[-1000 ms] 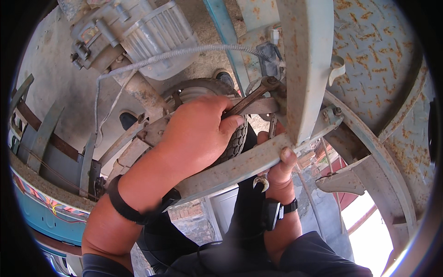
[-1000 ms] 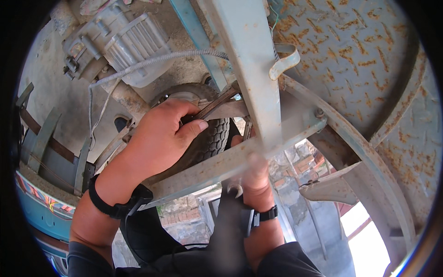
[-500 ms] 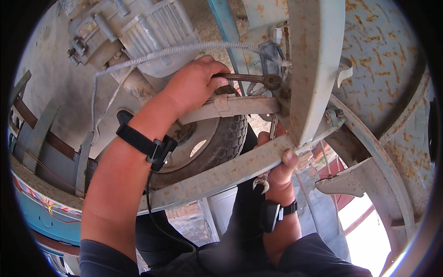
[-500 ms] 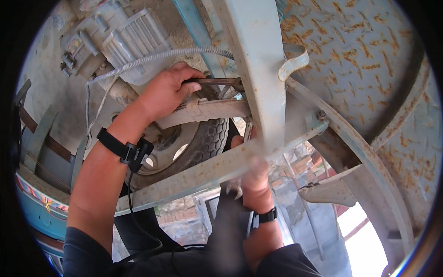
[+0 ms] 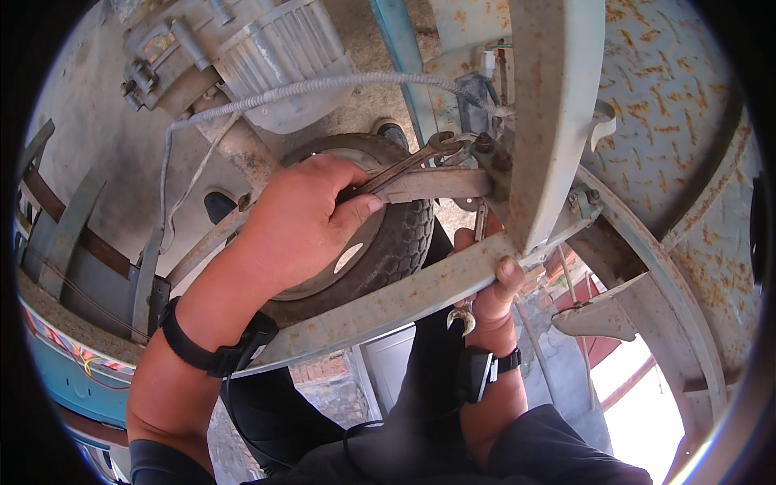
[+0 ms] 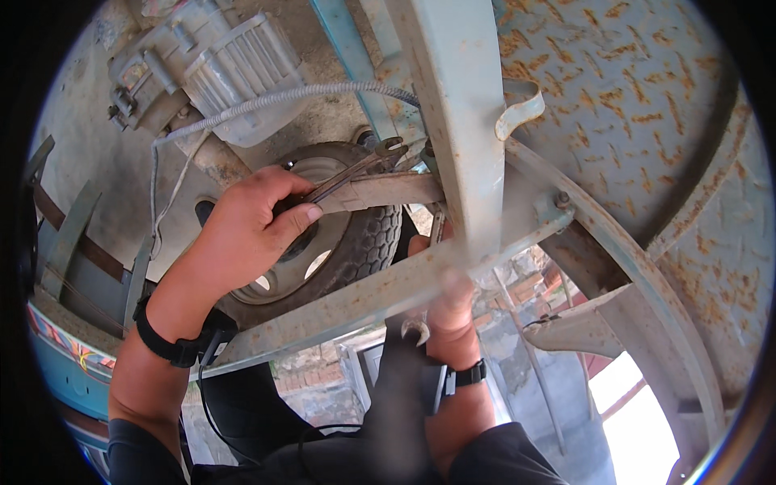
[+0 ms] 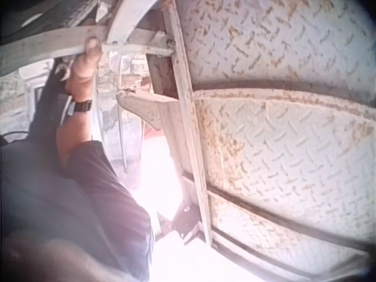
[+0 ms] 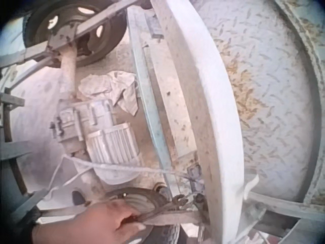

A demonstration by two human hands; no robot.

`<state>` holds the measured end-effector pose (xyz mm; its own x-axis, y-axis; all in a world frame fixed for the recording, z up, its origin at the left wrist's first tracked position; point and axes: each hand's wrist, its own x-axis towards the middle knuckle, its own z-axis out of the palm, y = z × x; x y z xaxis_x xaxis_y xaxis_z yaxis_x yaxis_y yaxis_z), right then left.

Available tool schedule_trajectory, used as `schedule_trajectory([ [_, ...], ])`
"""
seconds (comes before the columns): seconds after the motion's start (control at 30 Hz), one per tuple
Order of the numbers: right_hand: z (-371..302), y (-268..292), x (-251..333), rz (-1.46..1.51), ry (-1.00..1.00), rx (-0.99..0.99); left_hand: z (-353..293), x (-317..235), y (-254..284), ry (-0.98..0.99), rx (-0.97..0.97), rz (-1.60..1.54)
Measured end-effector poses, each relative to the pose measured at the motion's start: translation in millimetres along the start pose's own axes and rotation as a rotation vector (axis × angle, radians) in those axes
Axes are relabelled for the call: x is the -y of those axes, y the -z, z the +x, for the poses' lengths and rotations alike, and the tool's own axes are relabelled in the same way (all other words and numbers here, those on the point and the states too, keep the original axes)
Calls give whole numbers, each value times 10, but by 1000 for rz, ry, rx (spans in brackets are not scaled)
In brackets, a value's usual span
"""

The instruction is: The person uses two wrenches to tighten bolts on the frame of a three-wheeled vehicle. They work on the rear wheel area, then move to the front of the vehicle to adjust components near the battery box.

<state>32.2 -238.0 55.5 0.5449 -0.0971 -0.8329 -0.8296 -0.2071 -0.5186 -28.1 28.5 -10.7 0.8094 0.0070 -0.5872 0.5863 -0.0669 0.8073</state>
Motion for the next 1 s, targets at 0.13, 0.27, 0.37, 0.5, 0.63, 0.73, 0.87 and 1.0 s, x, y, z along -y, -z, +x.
schedule_trajectory([
  [0.13, -21, 6, -20, 16, -1, -23, 28, -234, -64, 16, 5, 41],
  [0.27, -50, -79, 54, -13, -14, -2, 54, -315, -167, 16, -7, 78],
  [0.37, -69, -156, 142, -39, -21, 35, 40, -362, -260, -17, -52, 52],
  [0.5, -54, -163, 165, -63, -18, 102, 39, -512, -309, -12, -56, 117],
  [0.63, -50, -117, 146, -68, -34, 13, 104, -445, -276, -26, -8, 130],
  [0.73, -9, -38, -34, -39, 33, -161, 196, -265, -235, -61, 7, 184],
  [0.87, -22, -67, 14, -60, 2, -150, 507, 122, -168, -99, 3, 203],
  [1.0, -22, 2, -16, -30, -15, -70, 758, 407, -279, -167, -16, 142],
])
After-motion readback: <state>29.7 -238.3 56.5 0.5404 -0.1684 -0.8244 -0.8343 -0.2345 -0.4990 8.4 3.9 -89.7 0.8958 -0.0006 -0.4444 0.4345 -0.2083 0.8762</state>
